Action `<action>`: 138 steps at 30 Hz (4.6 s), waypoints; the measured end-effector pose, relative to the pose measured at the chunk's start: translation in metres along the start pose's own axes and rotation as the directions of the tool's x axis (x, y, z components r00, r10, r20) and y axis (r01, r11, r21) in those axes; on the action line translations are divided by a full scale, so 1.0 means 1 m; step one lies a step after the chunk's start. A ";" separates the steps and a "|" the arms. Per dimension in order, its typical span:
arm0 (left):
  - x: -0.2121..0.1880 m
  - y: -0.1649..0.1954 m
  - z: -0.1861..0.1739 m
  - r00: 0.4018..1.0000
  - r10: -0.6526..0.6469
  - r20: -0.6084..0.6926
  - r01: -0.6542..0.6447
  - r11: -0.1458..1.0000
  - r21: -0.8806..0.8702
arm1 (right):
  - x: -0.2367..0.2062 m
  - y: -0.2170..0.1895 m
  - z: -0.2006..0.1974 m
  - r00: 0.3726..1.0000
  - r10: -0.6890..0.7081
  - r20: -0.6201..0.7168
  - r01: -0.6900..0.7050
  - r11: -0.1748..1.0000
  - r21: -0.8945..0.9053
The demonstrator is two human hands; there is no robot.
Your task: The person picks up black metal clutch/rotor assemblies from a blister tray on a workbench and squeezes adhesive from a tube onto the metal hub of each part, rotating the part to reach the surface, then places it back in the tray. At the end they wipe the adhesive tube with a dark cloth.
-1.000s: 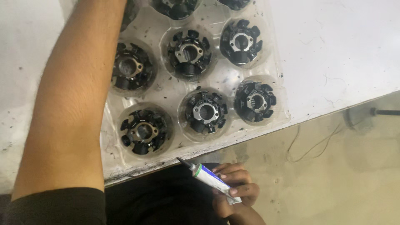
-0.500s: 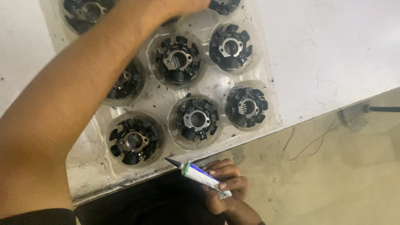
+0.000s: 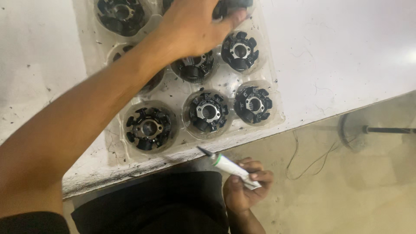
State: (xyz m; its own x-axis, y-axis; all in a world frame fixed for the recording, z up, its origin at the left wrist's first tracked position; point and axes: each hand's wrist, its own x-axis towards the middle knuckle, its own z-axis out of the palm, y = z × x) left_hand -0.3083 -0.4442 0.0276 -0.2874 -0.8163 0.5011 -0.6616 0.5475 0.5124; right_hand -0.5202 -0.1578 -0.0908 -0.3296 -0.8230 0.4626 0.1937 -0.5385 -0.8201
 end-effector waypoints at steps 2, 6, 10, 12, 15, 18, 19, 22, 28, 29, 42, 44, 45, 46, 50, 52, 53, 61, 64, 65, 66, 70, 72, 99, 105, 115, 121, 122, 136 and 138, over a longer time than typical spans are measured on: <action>-0.036 0.020 -0.030 0.939 -0.248 0.238 0.310 0.908 -0.281 | 0.004 -0.002 -0.004 0.992 0.040 -0.116 -0.035 0.998 0.046; -0.120 0.067 -0.072 0.828 -0.281 0.484 0.529 0.110 -0.841 | 0.014 -0.014 -0.010 0.943 0.286 -0.171 -0.236 0.936 0.262; -0.197 0.109 -0.093 0.937 -0.338 0.089 0.172 0.224 -0.959 | 0.019 -0.025 -0.005 0.847 0.524 -0.088 -0.404 0.744 0.532; -0.225 0.121 -0.097 0.938 -0.324 -0.124 0.032 0.437 -0.899 | 0.016 -0.039 -0.002 0.874 0.484 -0.038 -0.411 0.779 0.474; -0.255 0.128 -0.092 0.904 -0.350 -0.246 -0.051 0.482 -0.875 | 0.008 -0.054 0.007 0.908 0.408 0.092 -0.404 0.800 0.444; -0.275 0.129 -0.086 0.875 -0.458 -0.159 -0.056 0.232 -0.971 | 0.005 -0.058 0.018 0.890 0.442 0.114 -0.452 0.824 0.341; -0.279 0.128 -0.084 0.864 -0.489 -0.119 -0.052 0.149 -0.987 | 0.004 -0.057 0.023 0.877 0.470 0.099 -0.477 0.829 0.292; -0.290 0.124 -0.081 0.837 -0.547 -0.009 -0.082 -0.109 -0.991 | -0.005 -0.059 0.038 0.793 0.549 0.265 -0.609 0.702 0.369; -0.308 0.108 -0.087 0.821 -0.570 -0.033 -0.105 -0.093 -0.990 | -0.029 -0.060 0.056 0.634 0.663 0.400 -0.773 0.515 0.370; -0.311 0.106 -0.088 0.822 -0.568 -0.043 -0.102 -0.072 -0.992 | -0.031 -0.058 0.057 0.624 0.663 0.415 -0.781 0.505 0.368; -0.329 0.108 -0.111 0.692 -0.718 -0.075 -0.281 -0.172 -0.944 | -0.043 -0.044 0.075 0.514 0.732 0.448 -0.858 0.453 0.243; -0.330 0.110 -0.116 0.694 -0.712 -0.105 -0.267 -0.119 -0.956 | -0.045 -0.042 0.076 0.522 0.734 0.434 -0.852 0.466 0.237; -0.331 0.111 -0.118 0.690 -0.714 -0.116 -0.251 -0.086 -0.964 | -0.047 -0.041 0.077 0.536 0.729 0.426 -0.843 0.483 0.235; -0.332 0.111 -0.120 0.674 -0.728 -0.124 -0.219 -0.037 -0.975 | -0.049 -0.039 0.077 0.548 0.724 0.419 -0.835 0.498 0.231; -0.334 0.106 -0.122 0.702 -0.685 -0.194 -0.153 0.121 -0.981 | -0.056 -0.035 0.079 0.730 0.572 0.374 -0.672 0.701 0.239; -0.334 0.106 -0.119 0.716 -0.650 -0.255 -0.113 0.252 -0.961 | -0.056 -0.032 0.082 0.829 0.425 0.363 -0.518 0.829 0.212; -0.335 0.106 -0.118 0.719 -0.633 -0.286 -0.086 0.327 -0.941 | -0.055 -0.032 0.083 0.851 0.365 0.378 -0.463 0.861 0.211; -0.340 0.104 -0.116 0.753 -0.602 -0.265 -0.106 0.287 -0.952 | -0.045 -0.042 0.098 0.893 0.150 0.424 -0.169 0.986 0.007; -0.340 0.103 -0.116 0.749 -0.614 -0.250 -0.098 0.270 -0.958 | -0.044 -0.045 0.102 0.904 0.125 0.408 -0.131 0.991 -0.012; -0.340 0.103 -0.116 0.746 -0.620 -0.244 -0.089 0.270 -0.959 | -0.044 -0.045 0.103 0.904 0.122 0.409 -0.127 0.992 -0.015; -0.339 0.103 -0.117 0.745 -0.623 -0.240 -0.080 0.274 -0.958 | -0.044 -0.046 0.104 0.905 0.120 0.409 -0.123 0.992 -0.020; -0.336 0.107 -0.123 0.738 -0.653 -0.169 -0.055 0.192 -0.980 | -0.041 -0.050 0.105 0.889 0.119 0.443 -0.082 0.991 -0.102; -0.335 0.108 -0.128 0.746 -0.655 -0.121 -0.056 0.119 -0.991 | -0.040 -0.053 0.104 0.884 0.165 0.438 -0.147 0.986 -0.075; -0.331 0.093 -0.111 0.735 -0.600 -0.315 -0.081 0.383 -0.920 | -0.036 -0.050 0.110 0.726 -0.183 0.663 0.382 0.909 -0.167; -0.332 0.092 -0.111 0.735 -0.624 -0.265 -0.056 0.334 -0.941 | -0.038 -0.050 0.112 0.749 -0.158 0.643 0.362 0.911 -0.198; -0.334 0.091 -0.108 0.736 -0.628 -0.252 -0.086 0.282 -0.956 | -0.040 -0.047 0.115 0.760 -0.193 0.620 0.375 0.910 -0.177; -0.333 0.090 -0.107 0.732 -0.632 -0.256 -0.097 0.275 -0.957 | -0.040 -0.046 0.112 0.775 -0.175 0.607 0.352 0.918 -0.185; -0.333 0.090 -0.106 0.732 -0.630 -0.258 -0.098 0.278 -0.956 | -0.040 -0.045 0.111 0.771 -0.184 0.610 0.353 0.920 -0.168; -0.331 0.092 -0.088 0.614 -0.715 -0.333 -0.304 0.175 -0.936 | -0.044 -0.051 0.115 0.815 -0.116 0.568 0.316 0.910 -0.267; -0.330 0.093 -0.086 0.598 -0.747 -0.292 -0.378 0.058 -0.924 | -0.045 -0.051 0.117 0.839 -0.094 0.536 0.313 0.889 -0.334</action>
State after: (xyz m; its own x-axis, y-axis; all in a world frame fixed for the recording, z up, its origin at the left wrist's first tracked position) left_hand -0.2152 -0.1080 -0.0303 0.5242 -0.8430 0.1202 0.7103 0.5108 0.4843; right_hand -0.4076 -0.1150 -0.0305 0.2011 -0.7365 0.6458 -0.2394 -0.6762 -0.6967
